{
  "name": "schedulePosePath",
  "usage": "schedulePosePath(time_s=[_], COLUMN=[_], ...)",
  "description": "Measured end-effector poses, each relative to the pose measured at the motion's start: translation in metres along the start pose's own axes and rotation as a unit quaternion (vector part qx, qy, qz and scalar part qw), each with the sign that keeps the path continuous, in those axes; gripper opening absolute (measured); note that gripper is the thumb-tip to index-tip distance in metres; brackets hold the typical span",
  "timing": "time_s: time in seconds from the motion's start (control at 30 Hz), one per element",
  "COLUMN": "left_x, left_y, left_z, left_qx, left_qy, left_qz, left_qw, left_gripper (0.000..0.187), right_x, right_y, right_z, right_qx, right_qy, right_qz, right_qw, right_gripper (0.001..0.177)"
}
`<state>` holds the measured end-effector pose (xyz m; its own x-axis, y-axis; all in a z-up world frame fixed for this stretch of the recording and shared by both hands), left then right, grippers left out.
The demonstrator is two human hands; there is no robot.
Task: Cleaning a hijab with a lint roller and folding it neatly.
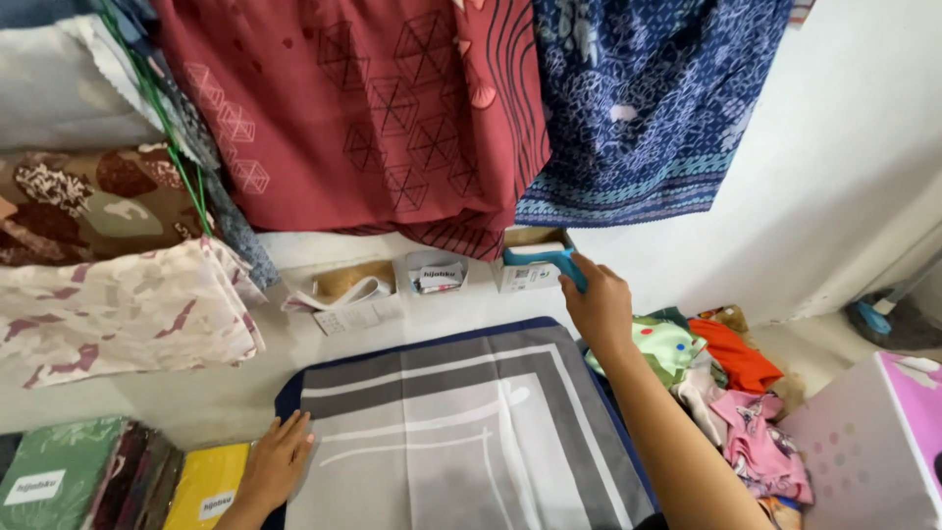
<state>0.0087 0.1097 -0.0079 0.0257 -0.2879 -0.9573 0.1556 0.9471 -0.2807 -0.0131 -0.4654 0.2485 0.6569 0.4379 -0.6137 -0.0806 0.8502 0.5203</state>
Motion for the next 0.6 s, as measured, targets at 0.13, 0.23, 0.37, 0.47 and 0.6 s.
schedulePosePath(time_s=[0.13, 0.23, 0.37, 0.47, 0.6], left_x=[0.0, -0.001, -0.014, -0.034, -0.02], left_y=[0.011, 0.022, 0.022, 0.004, 0.004], left_z=[-0.009, -0.019, -0.023, -0.025, -0.005], left_qx=[0.025, 0.038, 0.001, -0.07, -0.138], left_qy=[-0.019, -0.034, -0.04, -0.018, 0.013], left_qz=[0.014, 0.007, 0.0, -0.022, -0.036], left_qw=[0.999, 0.999, 0.999, 0.997, 0.99], left_gripper=[0.058, 0.058, 0.052, 0.047, 0.051], right_x=[-0.003, -0.014, -0.013, 0.042, 0.119], right_y=[0.001, -0.007, -0.05, -0.135, -0.207], right_z=[0.003, -0.004, -0.016, -0.026, -0.054], right_qx=[-0.012, 0.135, 0.262, 0.276, 0.131], right_qy=[-0.026, -0.039, -0.106, 0.06, 0.242], right_qz=[0.069, 0.225, 0.35, 0.103, -0.021], right_qw=[0.997, 0.964, 0.893, 0.954, 0.961], right_gripper=[0.039, 0.035, 0.053, 0.029, 0.019])
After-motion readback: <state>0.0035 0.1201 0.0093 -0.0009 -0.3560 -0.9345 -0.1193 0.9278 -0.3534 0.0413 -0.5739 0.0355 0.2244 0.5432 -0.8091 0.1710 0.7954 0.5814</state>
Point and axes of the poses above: each hand's wrist, its own z-axis towards the middle knuckle, its own x-axis out of the palm, y = z × x, the point moved 3 cm from there along z, towards the middle knuckle, and after that the axes turned 1 degree about -z, right-handed, at the moved point
